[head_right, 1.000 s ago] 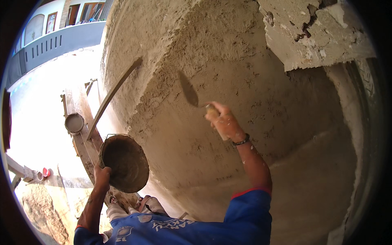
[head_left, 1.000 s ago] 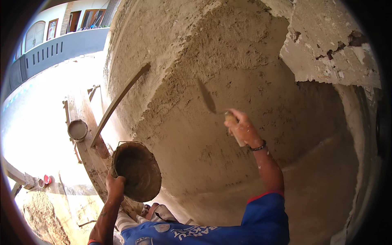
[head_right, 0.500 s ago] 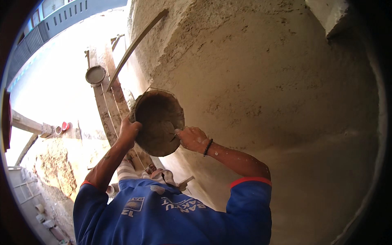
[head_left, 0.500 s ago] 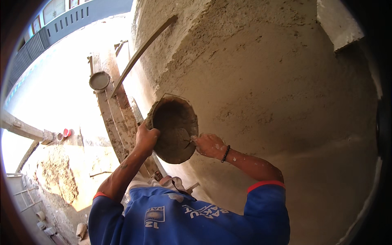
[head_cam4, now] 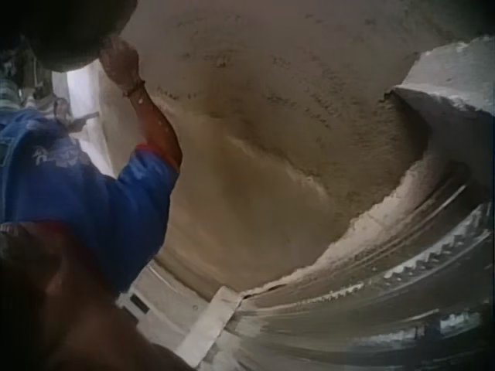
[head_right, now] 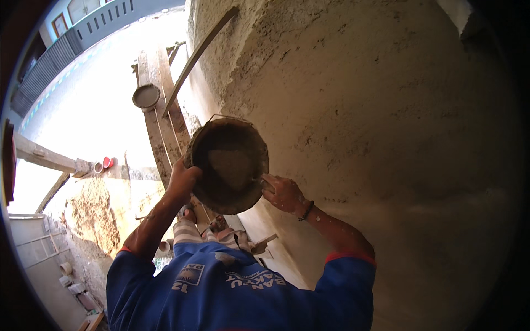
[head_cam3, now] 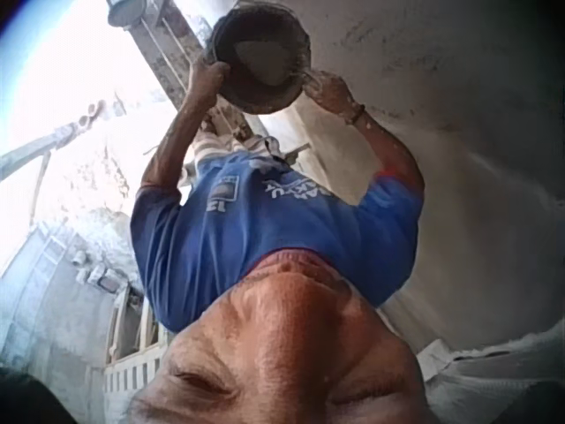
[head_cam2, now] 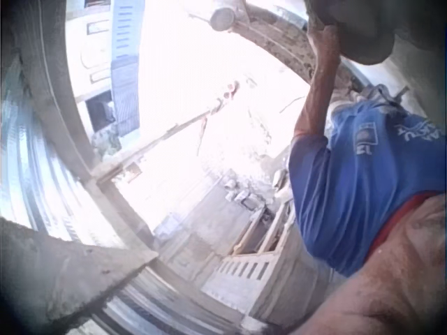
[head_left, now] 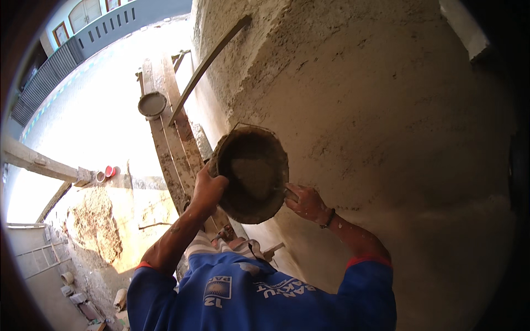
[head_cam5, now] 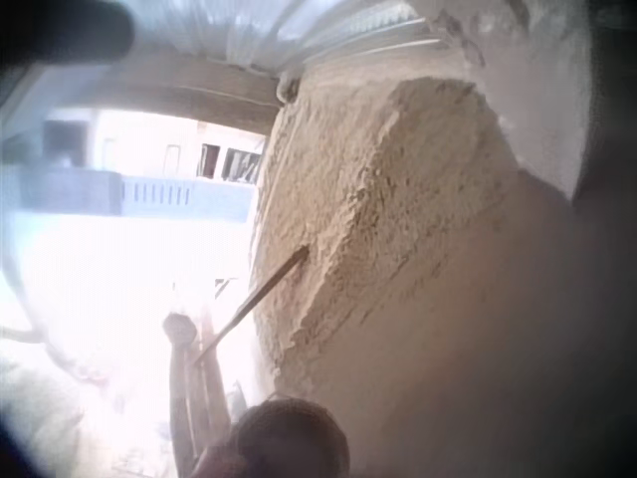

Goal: The person applies wet plaster to a curved wall using a trowel and then smooths the surface with a long wooden board.

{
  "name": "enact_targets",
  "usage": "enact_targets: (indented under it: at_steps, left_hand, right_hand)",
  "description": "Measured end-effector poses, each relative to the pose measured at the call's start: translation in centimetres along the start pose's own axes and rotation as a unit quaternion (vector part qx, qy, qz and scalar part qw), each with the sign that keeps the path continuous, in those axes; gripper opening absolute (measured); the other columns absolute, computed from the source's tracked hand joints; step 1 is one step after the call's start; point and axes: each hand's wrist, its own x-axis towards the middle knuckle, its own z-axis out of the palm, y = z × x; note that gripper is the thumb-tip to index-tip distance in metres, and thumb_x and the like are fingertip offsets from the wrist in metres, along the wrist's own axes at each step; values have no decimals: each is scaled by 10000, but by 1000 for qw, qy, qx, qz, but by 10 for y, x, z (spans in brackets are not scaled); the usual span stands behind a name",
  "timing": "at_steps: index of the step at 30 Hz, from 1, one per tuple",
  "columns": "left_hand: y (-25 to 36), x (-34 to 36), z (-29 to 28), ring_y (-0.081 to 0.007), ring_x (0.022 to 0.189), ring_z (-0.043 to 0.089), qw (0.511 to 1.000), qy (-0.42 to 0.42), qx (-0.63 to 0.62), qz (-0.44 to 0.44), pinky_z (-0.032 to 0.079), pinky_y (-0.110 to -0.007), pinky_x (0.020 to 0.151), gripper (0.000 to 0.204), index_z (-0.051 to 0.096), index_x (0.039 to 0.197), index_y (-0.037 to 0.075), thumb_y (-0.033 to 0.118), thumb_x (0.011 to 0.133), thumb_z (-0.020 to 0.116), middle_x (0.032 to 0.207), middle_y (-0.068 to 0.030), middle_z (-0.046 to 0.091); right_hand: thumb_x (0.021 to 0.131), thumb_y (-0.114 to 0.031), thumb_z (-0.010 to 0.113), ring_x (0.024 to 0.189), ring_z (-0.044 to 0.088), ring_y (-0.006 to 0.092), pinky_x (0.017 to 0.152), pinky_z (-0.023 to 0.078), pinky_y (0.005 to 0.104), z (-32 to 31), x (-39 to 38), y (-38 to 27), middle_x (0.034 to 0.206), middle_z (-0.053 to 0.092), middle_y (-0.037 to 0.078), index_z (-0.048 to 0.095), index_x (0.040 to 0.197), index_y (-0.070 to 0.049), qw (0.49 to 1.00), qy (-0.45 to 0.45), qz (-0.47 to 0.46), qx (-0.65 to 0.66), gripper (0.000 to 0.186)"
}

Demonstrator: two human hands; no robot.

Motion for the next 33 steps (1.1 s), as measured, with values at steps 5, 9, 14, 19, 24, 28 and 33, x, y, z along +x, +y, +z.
enact_targets:
  at_steps: [5, 9, 14, 19, 24, 28, 33]
  left_hand:
    - [-6, 2, -19, -143, 660, 576, 999, 35, -1, -10, 468, -274, 581, 437, 562, 1144, -29, -15, 708, 533, 823, -67, 619]
    - [-29, 12, -37, -148, 640, 575, 998, 67, 4, 15, 472, -283, 564, 391, 578, 1097, -26, -12, 709, 532, 809, -60, 614]
    - [-26, 5, -63, -170, 667, 605, 995, 92, -14, 42, 501, -295, 602, 368, 587, 1066, -29, -17, 704, 526, 812, -74, 632]
    - [-43, 14, -66, -119, 578, 541, 994, 101, 7, 38, 439, -251, 516, 312, 590, 1013, -24, -11, 715, 501, 754, -33, 596]
    - [-53, 21, -70, -135, 633, 573, 993, 108, -3, 48, 474, -262, 567, 350, 581, 1059, -31, -10, 717, 507, 810, -48, 615]
    - [-47, 21, -43, -188, 799, 631, 998, 62, 22, 15, 519, -316, 714, 410, 585, 1136, -24, -31, 730, 536, 933, -105, 662]
    - [-24, 17, -10, -171, 738, 624, 999, 33, 38, 13, 514, -310, 664, 362, 599, 1108, -21, -13, 750, 550, 885, -92, 663]
  right_hand:
    - [795, -201, 678, 899, 640, 360, 771, 508, 425, -98, 25, -55, 960, 645, 188, 568, 1115, -27, 998, 30, -27, 41, 380]
    - [763, -177, 719, 773, 654, 308, 715, 509, 377, -172, 36, -97, 860, 632, 154, 557, 1052, -23, 992, 15, -112, 56, 365]
    - [788, -170, 720, 661, 607, 162, 643, 506, 312, -217, 55, -111, 809, 624, 87, 563, 1128, -14, 974, -103, -76, 187, 406]
    - [919, -314, 597, 591, 526, 112, 558, 459, 282, -283, 76, 35, 727, 564, 46, 556, 1194, 36, 950, 301, 78, -26, 448]
    - [893, -343, 582, 709, 508, 117, 639, 446, 290, -298, 30, 11, 815, 548, 50, 552, 1176, 49, 947, 298, 119, -13, 484]
    - [831, -298, 632, 811, 579, 209, 773, 474, 339, -195, 14, 11, 921, 607, 96, 515, 1269, 3, 998, 40, 31, -33, 544]
    - [850, -217, 585, 867, 634, 292, 766, 506, 388, -59, 19, 19, 899, 609, 162, 575, 1130, -50, 981, -14, 44, 189, 326]
